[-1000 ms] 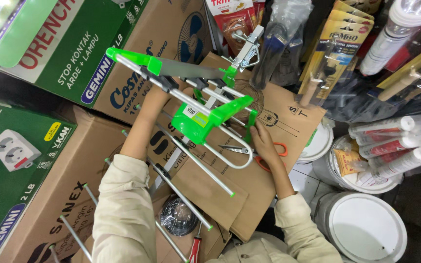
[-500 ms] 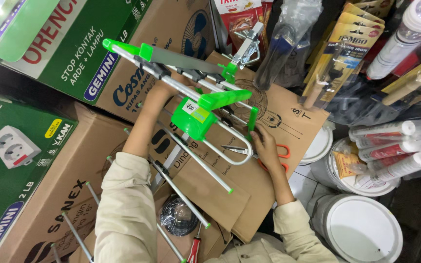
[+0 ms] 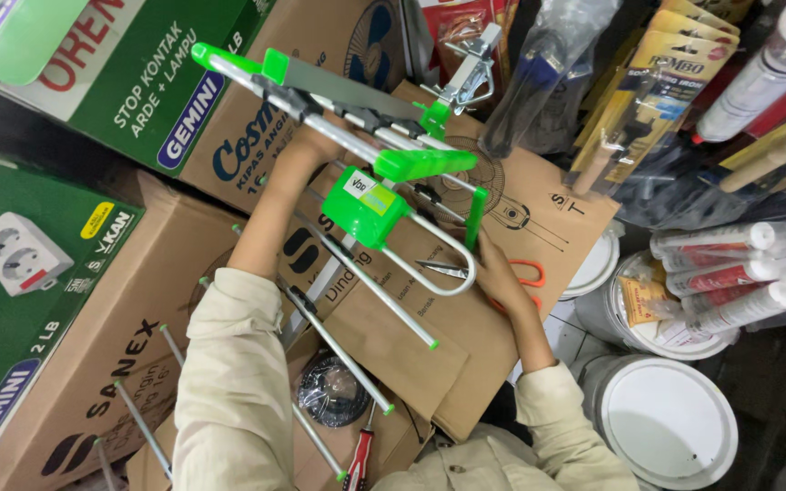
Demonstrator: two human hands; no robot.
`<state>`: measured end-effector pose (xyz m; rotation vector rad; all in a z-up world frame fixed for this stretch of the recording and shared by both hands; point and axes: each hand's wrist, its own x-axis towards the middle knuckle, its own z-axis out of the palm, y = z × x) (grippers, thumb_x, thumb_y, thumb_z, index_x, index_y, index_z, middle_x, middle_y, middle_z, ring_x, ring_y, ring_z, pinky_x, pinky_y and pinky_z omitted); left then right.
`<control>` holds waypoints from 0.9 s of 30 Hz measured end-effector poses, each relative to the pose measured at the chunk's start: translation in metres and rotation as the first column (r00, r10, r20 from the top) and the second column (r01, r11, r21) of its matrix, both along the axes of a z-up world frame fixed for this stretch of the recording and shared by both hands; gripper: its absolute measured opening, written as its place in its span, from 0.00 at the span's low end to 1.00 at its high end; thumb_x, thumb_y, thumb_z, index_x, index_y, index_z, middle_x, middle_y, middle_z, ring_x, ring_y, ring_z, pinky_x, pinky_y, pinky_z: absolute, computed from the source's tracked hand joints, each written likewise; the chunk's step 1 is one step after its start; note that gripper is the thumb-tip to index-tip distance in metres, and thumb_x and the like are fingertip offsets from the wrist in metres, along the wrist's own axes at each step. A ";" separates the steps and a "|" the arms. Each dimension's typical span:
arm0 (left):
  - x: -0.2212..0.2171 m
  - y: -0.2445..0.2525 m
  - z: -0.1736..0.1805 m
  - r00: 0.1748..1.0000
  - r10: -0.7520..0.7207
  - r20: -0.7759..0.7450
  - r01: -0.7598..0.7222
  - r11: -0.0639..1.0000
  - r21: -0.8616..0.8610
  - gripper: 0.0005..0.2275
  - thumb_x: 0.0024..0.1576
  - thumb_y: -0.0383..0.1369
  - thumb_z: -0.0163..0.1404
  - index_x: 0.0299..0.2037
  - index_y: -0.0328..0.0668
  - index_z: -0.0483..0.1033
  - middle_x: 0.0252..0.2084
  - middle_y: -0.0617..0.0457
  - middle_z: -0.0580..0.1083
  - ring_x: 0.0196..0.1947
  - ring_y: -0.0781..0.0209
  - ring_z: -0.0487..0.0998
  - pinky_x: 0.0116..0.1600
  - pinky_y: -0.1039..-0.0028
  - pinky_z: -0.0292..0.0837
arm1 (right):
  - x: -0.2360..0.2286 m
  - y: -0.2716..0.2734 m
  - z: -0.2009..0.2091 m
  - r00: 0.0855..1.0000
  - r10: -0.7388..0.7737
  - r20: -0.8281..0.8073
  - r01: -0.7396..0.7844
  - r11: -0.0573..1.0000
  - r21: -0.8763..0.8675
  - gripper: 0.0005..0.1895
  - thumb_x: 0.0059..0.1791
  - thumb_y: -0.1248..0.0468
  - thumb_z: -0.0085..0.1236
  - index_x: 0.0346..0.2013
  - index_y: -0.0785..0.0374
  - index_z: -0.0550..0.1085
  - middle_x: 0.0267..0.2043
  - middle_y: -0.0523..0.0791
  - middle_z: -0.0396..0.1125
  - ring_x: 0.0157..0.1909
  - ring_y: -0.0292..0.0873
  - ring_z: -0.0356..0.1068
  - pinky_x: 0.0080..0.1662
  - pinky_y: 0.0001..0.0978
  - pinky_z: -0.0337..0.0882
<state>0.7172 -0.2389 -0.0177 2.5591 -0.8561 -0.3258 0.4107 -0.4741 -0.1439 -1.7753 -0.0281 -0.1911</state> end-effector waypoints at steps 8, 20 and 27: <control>0.031 0.004 -0.039 0.973 -0.131 0.189 0.111 0.988 0.111 0.16 0.60 0.37 0.50 0.57 0.47 0.78 0.60 0.40 0.74 0.59 0.42 0.75 0.63 0.61 0.68 | -0.010 0.009 0.027 0.994 -0.086 -0.066 0.081 0.993 -0.083 0.22 0.50 0.71 0.57 0.60 0.64 0.69 0.49 0.51 0.75 0.48 0.44 0.76 0.49 0.35 0.74; -0.015 -0.008 0.012 0.998 0.054 -0.015 -0.054 0.998 -0.037 0.19 0.60 0.42 0.50 0.59 0.46 0.75 0.63 0.42 0.71 0.62 0.46 0.72 0.64 0.64 0.66 | -0.010 0.008 0.029 0.999 -0.035 -0.042 0.029 0.991 -0.134 0.22 0.49 0.71 0.58 0.58 0.65 0.69 0.45 0.51 0.75 0.46 0.46 0.76 0.47 0.37 0.74; 0.009 -0.007 -0.032 0.987 -0.125 0.099 0.135 0.986 -0.099 0.17 0.62 0.36 0.47 0.60 0.44 0.75 0.62 0.40 0.72 0.61 0.43 0.72 0.64 0.60 0.66 | -0.008 0.020 0.017 0.980 -0.197 0.012 0.195 0.960 -0.200 0.18 0.49 0.66 0.61 0.52 0.66 0.72 0.39 0.52 0.76 0.40 0.48 0.79 0.42 0.38 0.76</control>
